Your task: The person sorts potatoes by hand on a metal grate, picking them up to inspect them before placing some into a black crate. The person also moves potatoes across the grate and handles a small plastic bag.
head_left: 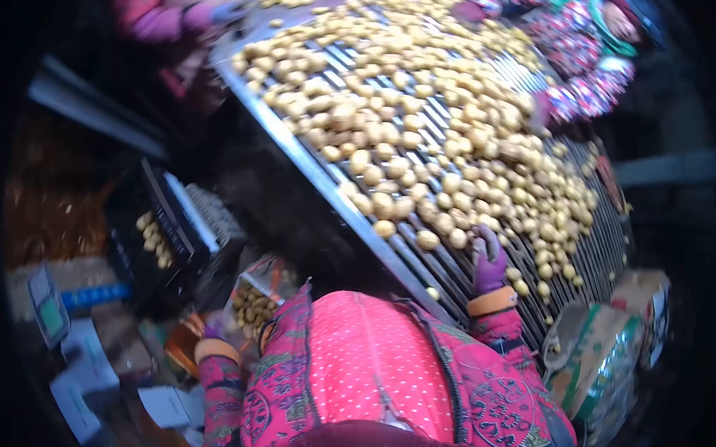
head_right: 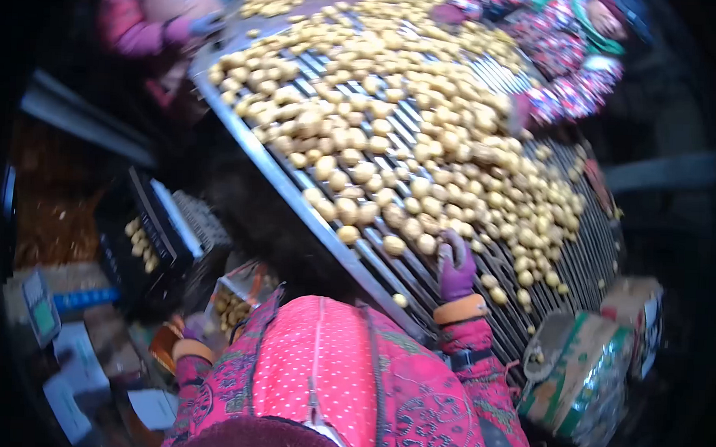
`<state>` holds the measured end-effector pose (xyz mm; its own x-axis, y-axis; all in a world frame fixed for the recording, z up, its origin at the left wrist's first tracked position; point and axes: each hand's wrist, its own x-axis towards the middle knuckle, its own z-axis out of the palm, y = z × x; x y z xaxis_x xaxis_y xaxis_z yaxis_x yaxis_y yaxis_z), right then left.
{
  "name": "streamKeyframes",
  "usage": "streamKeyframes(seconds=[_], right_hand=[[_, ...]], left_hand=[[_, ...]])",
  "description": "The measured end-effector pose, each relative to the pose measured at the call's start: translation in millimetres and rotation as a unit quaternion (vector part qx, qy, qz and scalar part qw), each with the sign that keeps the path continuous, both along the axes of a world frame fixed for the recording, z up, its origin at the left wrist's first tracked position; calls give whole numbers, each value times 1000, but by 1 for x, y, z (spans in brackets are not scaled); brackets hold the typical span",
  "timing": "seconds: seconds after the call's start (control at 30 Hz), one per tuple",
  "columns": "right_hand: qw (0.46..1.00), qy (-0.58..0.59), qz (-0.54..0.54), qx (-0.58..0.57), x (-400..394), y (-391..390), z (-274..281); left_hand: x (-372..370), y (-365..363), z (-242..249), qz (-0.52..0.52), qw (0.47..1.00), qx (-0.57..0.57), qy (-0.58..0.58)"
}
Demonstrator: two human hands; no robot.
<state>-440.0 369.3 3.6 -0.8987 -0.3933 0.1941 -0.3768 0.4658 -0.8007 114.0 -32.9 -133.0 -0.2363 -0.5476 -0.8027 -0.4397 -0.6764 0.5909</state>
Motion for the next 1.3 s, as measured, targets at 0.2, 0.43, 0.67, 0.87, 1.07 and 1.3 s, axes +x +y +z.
streamKeyframes(seconds=[0.2, 0.43, 0.67, 0.87, 1.07, 1.3], right_hand=[[995, -32, -66, 69, -6, 26, 15], [978, 0, 2, 210, 14, -4, 22], [994, -75, -43, 60, -4, 20, 23], [979, -183, -82, 45, -18, 31, 31], [971, -224, -26, 77, -15, 11, 46], [964, -197, 12, 175, -8, 30, 45]], left_hand=[[-99, -23, 11, -269, 934, -214, -94], [-382, -22, 169, -405, 710, -554, 154], [-487, 92, 193, -696, 417, -574, 109], [-510, 41, 181, -726, 394, -563, 32], [-527, -26, 164, -681, 361, -636, -39], [-519, 20, 186, -591, 451, -654, 141]])
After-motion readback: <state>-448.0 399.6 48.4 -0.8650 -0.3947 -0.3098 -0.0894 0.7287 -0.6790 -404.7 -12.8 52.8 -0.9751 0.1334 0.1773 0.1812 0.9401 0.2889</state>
